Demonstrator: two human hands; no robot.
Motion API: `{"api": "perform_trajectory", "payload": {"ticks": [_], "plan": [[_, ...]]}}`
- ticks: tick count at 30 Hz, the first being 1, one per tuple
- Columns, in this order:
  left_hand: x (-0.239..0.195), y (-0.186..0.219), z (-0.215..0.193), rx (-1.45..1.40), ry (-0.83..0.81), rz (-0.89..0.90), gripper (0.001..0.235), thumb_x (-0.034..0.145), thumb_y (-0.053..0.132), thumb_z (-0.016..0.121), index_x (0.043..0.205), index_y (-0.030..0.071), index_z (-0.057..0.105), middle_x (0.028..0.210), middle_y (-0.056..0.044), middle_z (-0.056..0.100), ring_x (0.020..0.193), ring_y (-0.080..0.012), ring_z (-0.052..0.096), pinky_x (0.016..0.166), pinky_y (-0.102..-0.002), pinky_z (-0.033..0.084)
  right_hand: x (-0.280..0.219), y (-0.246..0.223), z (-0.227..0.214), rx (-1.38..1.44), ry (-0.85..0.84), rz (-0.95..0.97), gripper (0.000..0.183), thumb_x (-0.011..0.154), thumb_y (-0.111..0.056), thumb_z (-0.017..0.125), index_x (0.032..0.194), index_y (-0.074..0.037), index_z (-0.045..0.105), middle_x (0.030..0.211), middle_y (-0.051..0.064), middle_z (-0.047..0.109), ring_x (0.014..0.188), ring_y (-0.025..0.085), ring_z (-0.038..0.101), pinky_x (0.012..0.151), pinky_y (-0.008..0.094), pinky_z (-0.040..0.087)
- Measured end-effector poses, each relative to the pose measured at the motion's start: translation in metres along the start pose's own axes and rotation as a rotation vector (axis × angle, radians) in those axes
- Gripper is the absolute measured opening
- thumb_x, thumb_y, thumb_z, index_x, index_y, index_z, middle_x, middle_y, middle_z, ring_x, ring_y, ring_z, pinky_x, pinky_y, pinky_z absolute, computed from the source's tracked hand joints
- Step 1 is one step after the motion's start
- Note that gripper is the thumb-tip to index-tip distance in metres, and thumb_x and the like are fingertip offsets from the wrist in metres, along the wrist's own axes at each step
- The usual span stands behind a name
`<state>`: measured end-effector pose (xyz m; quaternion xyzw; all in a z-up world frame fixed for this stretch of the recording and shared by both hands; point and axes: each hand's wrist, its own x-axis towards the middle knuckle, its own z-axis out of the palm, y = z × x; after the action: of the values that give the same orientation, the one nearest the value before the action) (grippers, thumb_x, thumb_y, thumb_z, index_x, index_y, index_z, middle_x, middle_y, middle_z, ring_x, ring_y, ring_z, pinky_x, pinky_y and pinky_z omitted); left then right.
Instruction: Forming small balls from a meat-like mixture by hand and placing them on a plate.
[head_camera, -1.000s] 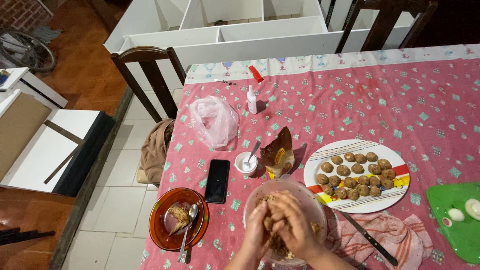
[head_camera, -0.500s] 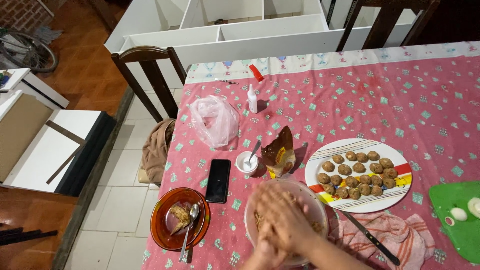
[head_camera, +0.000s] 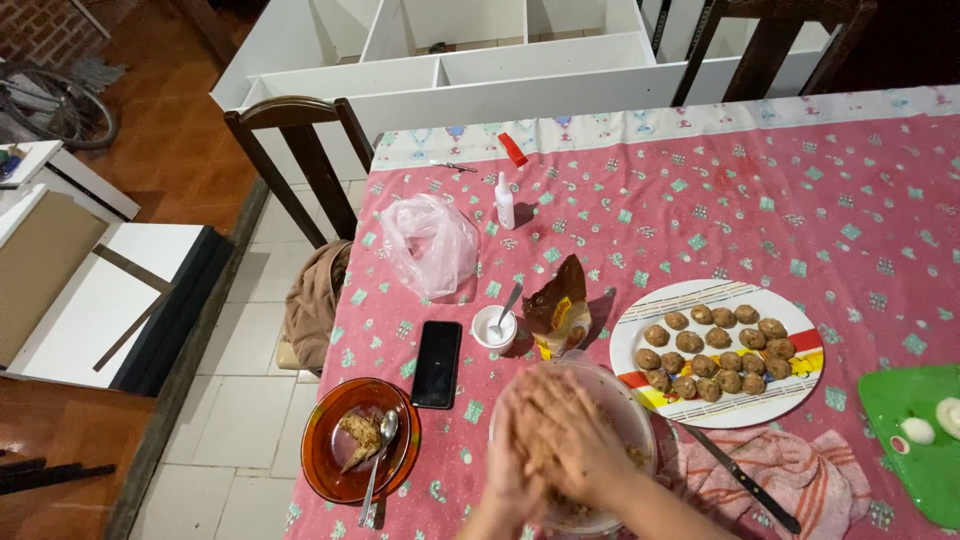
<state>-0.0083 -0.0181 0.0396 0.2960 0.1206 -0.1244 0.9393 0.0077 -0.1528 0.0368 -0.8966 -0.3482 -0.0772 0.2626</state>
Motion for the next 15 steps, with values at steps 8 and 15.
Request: {"api": "perform_trajectory", "payload": {"ticks": [8, 15], "plan": [[0.031, -0.033, -0.047, -0.253, -0.427, 0.003, 0.078, 0.106, 0.061, 0.029, 0.165, 0.011, 0.021, 0.17, -0.017, 0.025, 0.156, -0.0364, 0.023, 0.126, -0.051, 0.027, -0.008, -0.01, 0.011, -0.052, 0.053, -0.183, 0.069, 0.107, -0.058, 0.035, 0.165, -0.022, 0.023, 0.174, 0.006, 0.019, 0.161, 0.027, 0.014, 0.131, 0.054, 0.002], [0.01, 0.014, -0.008, 0.013, -0.288, 0.117, 0.091, 0.101, 0.071, 0.032, 0.166, 0.009, 0.021, 0.172, -0.015, 0.025, 0.158, -0.0324, 0.024, 0.126, -0.049, 0.023, -0.018, -0.018, -0.003, -0.039, -0.035, -0.099, 0.088, 0.098, -0.072, 0.026, 0.163, -0.013, 0.031, 0.17, 0.013, 0.022, 0.158, 0.033, 0.016, 0.125, 0.057, 0.003]]}}
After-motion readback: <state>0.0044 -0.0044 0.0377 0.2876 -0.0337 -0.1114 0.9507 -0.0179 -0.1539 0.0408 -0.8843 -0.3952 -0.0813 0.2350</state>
